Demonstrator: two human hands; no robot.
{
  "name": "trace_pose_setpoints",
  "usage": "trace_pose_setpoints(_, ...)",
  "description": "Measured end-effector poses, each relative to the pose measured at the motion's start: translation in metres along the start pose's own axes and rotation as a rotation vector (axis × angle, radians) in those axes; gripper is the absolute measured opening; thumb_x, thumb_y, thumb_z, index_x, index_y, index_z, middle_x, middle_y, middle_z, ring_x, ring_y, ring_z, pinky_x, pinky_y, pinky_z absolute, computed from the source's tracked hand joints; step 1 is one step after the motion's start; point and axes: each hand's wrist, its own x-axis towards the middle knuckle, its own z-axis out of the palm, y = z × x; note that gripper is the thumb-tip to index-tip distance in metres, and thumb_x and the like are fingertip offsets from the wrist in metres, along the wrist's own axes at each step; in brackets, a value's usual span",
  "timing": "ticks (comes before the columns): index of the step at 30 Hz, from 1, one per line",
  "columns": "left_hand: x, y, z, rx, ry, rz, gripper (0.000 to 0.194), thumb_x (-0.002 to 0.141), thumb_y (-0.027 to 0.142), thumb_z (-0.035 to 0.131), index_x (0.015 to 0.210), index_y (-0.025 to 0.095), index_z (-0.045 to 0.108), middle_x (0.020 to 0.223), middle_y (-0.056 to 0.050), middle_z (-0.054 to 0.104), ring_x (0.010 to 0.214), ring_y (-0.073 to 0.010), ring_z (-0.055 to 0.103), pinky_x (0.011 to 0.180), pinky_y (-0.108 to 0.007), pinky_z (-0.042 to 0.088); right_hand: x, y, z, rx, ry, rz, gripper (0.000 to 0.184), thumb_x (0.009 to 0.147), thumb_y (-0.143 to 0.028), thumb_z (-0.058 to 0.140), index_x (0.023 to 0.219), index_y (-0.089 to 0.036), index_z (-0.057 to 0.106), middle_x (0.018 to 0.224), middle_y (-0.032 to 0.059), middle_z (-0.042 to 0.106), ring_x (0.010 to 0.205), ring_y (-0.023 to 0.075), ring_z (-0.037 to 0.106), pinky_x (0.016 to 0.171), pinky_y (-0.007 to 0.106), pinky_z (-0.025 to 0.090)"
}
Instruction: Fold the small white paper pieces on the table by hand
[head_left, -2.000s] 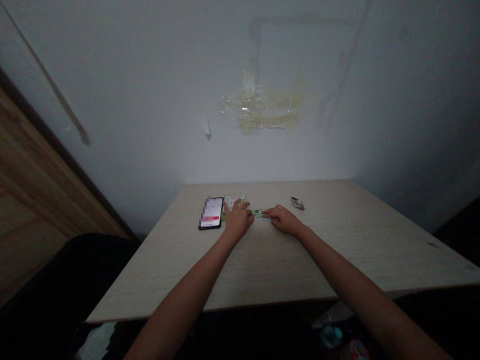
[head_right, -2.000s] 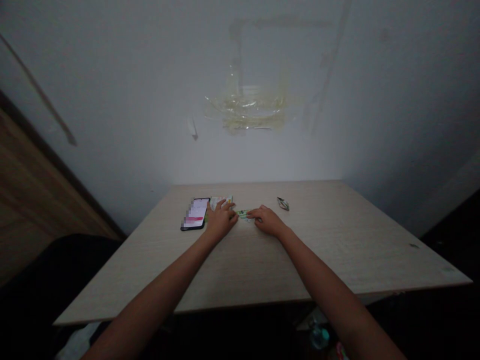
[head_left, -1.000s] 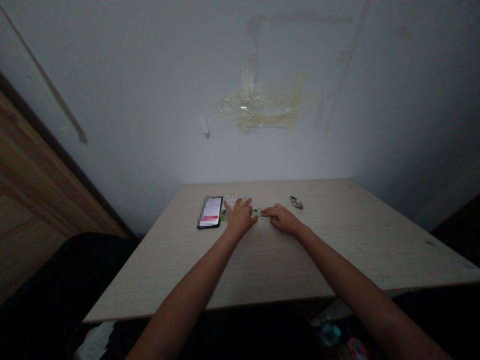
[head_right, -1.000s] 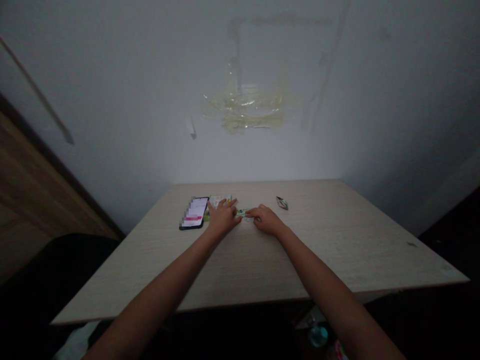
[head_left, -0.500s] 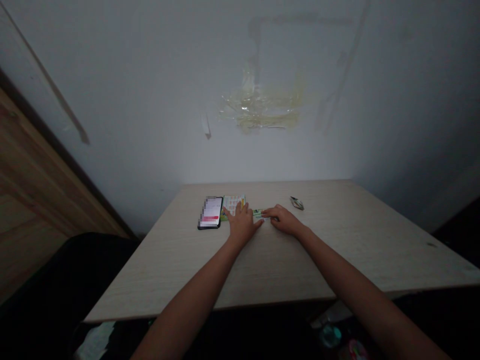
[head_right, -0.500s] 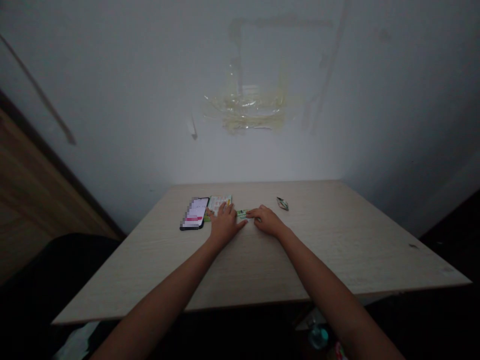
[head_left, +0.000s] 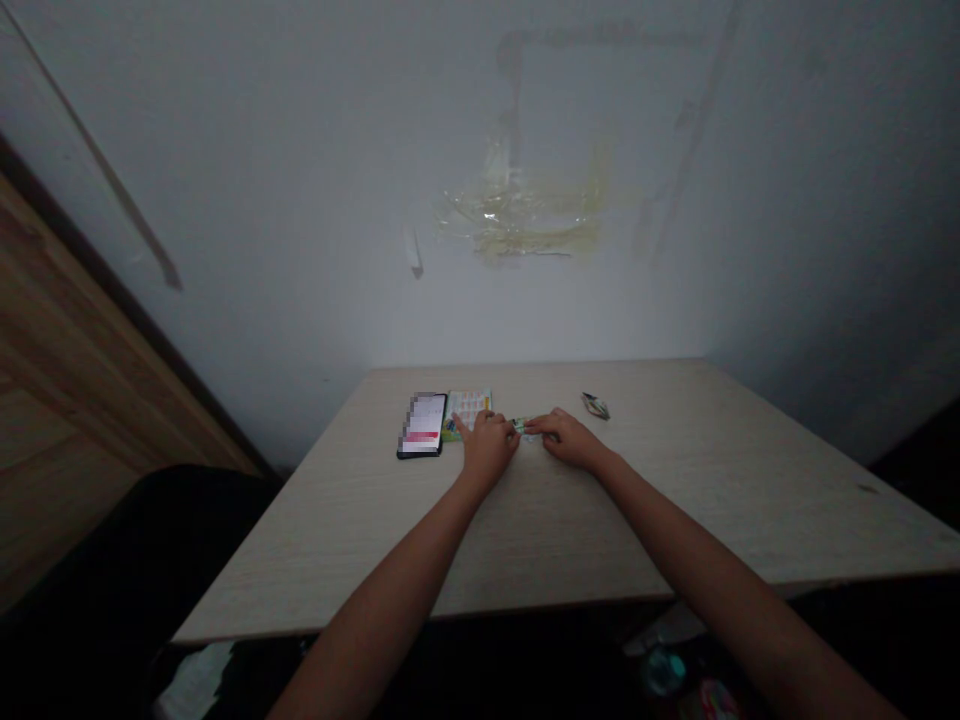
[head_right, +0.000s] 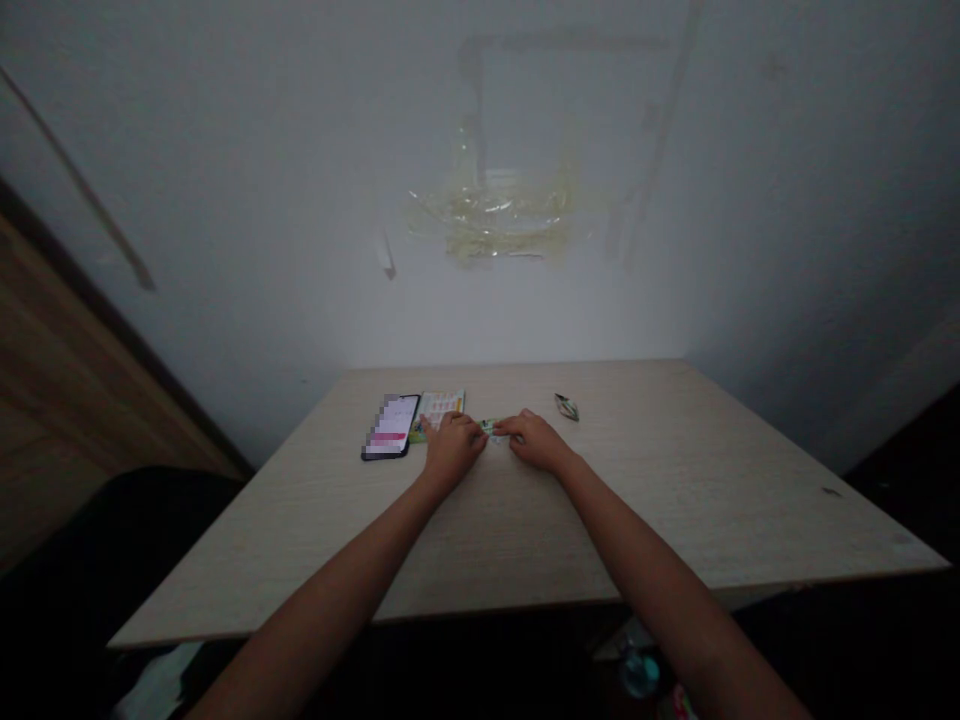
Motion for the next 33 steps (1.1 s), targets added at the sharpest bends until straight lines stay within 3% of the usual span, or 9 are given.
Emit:
trace_pose_setpoints(21,0.003,0.004,-0.003,0.012,-0.043,-0.001,0.032,0.081,0.054,0.064,0.090,0.026,0.074,0.105,-0.006,0.069,0.117,-0.0334,0.052,0.108,-0.079,-0.001,0.001,0.002,0.001,0.023,0.013,-0.013,0.046,0.077,-0.005,0.050,0.113,-0.024,0.072,0.120,0.0039,0.071,0.109,0.0218,0.063,0.098,0.041,0.044)
trace_pose_setpoints(29,0.001,-0.008,-0.002,-0.036,-0.098,-0.001,0.027,0.083,0.052,0.066,0.096,0.030,0.075,0.110,-0.005,0.070,0.121,-0.0316,0.050,0.107,-0.079,0.000,-0.001,0.001,0.000,0.014,0.007,-0.003,0.049,0.077,-0.005,0.050,0.116,-0.025,0.071,0.122,0.0037,0.070,0.106,0.0220,0.062,0.097,0.041,0.045)
trace_pose_setpoints(33,-0.002,-0.016,-0.008,-0.034,-0.122,0.089,0.024,0.085,0.047,0.065,0.102,0.033,0.074,0.117,-0.003,0.070,0.125,-0.0310,0.048,0.109,-0.078,-0.002,-0.001,-0.002,-0.001,0.014,0.004,0.011,0.052,0.076,-0.004,0.049,0.119,-0.024,0.070,0.123,0.0039,0.070,0.105,0.0217,0.060,0.096,0.040,0.045)
